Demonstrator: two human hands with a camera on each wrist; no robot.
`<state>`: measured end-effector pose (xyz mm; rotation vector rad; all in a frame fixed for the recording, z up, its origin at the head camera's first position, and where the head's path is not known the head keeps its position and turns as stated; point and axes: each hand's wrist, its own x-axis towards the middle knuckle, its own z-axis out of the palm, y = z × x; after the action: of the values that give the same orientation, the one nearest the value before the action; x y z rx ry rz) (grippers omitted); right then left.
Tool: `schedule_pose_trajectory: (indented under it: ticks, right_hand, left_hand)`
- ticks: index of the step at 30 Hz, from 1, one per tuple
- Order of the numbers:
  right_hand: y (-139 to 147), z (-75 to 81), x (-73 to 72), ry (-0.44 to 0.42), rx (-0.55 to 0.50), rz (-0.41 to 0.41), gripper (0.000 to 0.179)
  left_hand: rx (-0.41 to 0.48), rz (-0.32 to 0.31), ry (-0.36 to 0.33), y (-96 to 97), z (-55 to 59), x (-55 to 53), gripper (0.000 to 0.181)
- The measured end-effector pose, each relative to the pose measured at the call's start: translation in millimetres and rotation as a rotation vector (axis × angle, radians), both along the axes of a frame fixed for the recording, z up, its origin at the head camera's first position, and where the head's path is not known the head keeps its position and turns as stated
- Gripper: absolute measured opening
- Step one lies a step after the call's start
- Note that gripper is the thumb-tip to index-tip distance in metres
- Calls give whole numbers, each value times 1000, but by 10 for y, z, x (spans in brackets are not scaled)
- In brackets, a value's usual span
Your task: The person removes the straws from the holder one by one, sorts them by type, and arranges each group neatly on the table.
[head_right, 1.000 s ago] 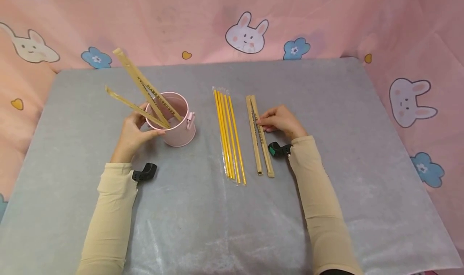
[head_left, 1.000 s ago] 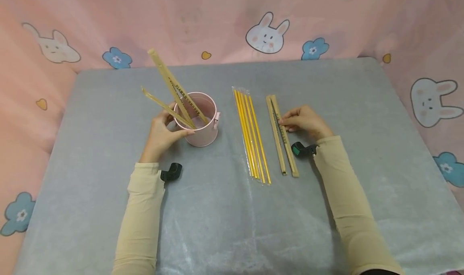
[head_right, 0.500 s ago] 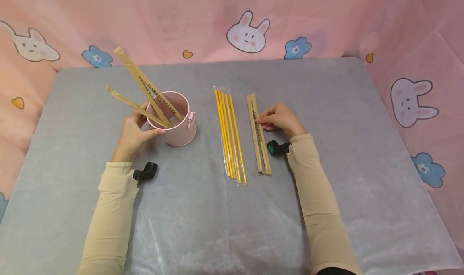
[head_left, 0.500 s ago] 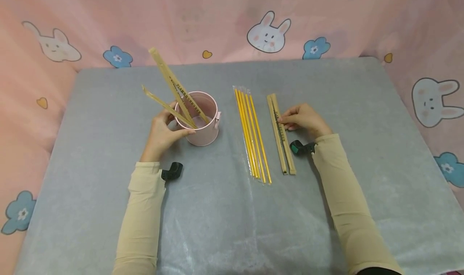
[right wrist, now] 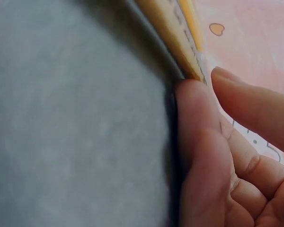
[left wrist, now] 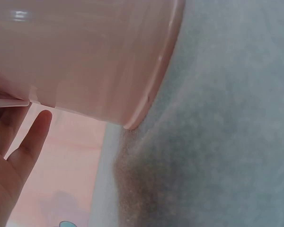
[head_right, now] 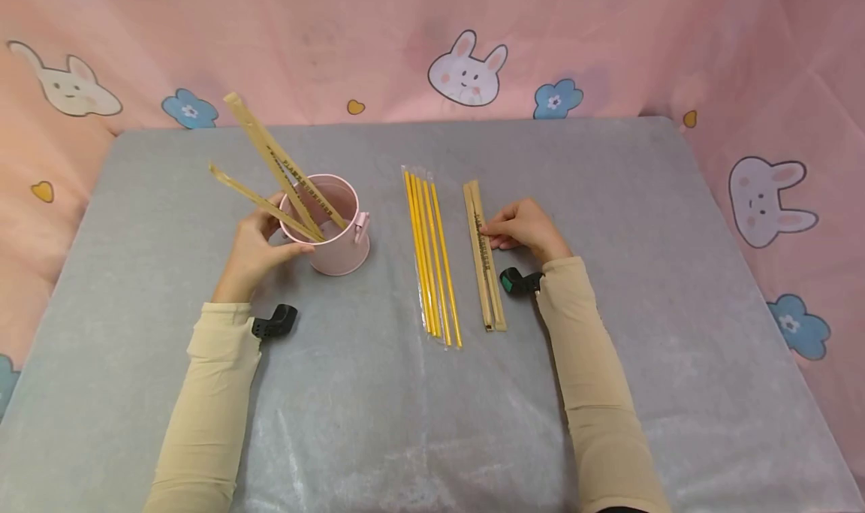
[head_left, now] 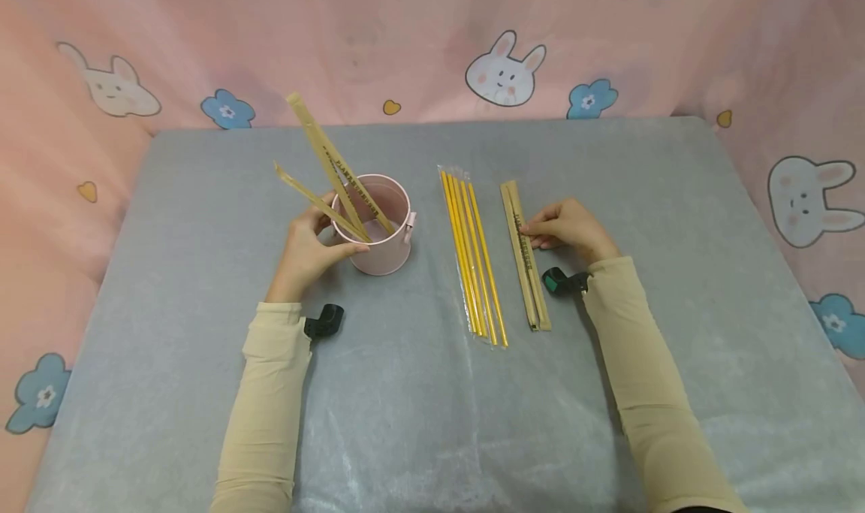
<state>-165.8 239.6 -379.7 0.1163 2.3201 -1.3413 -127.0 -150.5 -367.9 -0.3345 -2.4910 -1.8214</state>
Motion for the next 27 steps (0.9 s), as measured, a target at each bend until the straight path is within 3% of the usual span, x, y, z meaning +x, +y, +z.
schedule_pose_trajectory:
  ticks: [13,27]
  right_hand:
    - [69,14,63,25,-1,-23,29]
    - [-115,255,71,43,-152,-29,30]
  left_hand:
    - [-27,-19,-15,-11,-24,-4,80]
    - [-35,5,-32,-5,19,18,82]
